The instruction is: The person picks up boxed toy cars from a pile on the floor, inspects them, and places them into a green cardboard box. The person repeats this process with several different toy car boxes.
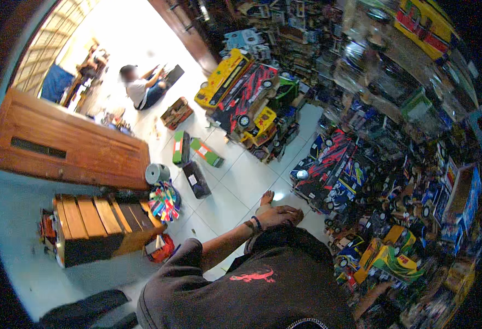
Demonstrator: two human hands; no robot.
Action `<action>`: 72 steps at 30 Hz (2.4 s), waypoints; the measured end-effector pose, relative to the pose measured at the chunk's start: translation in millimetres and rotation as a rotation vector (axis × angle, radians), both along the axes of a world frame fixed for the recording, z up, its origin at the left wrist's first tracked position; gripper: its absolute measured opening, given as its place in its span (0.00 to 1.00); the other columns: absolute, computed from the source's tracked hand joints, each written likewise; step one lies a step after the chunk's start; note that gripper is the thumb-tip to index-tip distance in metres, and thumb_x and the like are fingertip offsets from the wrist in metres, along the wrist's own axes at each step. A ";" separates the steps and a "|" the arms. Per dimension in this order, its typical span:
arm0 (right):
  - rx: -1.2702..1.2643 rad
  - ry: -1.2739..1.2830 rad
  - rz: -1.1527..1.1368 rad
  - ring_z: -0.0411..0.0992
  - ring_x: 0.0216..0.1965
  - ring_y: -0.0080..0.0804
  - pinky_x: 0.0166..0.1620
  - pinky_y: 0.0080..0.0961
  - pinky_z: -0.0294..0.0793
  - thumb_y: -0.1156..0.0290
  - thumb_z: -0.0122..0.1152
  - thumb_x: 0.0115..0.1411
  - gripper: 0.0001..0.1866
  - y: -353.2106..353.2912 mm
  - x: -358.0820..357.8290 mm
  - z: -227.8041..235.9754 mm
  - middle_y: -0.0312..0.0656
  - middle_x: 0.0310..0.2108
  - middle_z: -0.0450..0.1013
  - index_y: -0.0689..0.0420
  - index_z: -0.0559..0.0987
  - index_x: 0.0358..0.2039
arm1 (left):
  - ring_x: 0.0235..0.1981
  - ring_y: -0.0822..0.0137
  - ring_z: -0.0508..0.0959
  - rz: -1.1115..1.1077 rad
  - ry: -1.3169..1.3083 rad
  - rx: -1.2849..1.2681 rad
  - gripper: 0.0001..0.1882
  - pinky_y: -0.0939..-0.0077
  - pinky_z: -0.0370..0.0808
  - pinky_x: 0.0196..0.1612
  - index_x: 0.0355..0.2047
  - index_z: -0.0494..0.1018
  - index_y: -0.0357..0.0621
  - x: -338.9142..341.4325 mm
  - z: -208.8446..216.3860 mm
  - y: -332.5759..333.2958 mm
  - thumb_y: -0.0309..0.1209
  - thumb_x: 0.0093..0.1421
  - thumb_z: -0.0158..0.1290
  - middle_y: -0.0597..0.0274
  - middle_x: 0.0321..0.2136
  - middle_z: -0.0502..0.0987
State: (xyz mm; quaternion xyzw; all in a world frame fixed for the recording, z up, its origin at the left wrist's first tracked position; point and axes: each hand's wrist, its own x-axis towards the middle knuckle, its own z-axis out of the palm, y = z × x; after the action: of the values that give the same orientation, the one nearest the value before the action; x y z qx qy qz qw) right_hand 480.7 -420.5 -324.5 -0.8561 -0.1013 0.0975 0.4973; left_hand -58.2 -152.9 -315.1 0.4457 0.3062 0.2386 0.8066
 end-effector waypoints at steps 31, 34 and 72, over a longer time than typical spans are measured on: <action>-0.246 -0.685 -0.060 0.66 0.54 0.42 0.54 0.36 0.65 0.59 0.46 0.66 0.23 182.4 -141.0 80.2 0.50 0.51 0.69 0.60 0.67 0.56 | 0.45 0.67 0.74 0.462 0.401 -0.491 0.29 0.63 0.72 0.46 0.55 0.65 0.55 -283.1 30.0 75.0 0.53 0.58 0.53 0.67 0.47 0.72; -0.184 -0.568 0.368 0.67 0.54 0.42 0.55 0.36 0.65 0.60 0.45 0.66 0.23 280.0 -246.6 96.9 0.50 0.50 0.70 0.61 0.68 0.55 | 0.49 0.64 0.71 0.687 0.312 -0.452 0.35 0.59 0.70 0.48 0.58 0.59 0.54 -320.9 34.0 133.6 0.56 0.56 0.55 0.63 0.51 0.68; -0.234 -0.159 0.550 0.66 0.52 0.53 0.58 0.35 0.62 0.40 0.42 0.62 0.41 593.4 -710.0 167.4 0.62 0.55 0.64 0.70 0.67 0.55 | 0.33 0.72 0.78 0.944 -0.312 -0.588 0.21 0.76 0.77 0.32 0.50 0.68 0.48 -487.3 -2.7 235.2 0.40 0.59 0.54 0.67 0.42 0.75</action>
State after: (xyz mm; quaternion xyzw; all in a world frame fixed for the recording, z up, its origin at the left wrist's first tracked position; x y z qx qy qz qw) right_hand -229.3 172.9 -157.2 -0.8529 -0.3561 0.1721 0.3407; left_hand -545.5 82.4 -317.8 -0.0224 0.4028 0.5405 0.7383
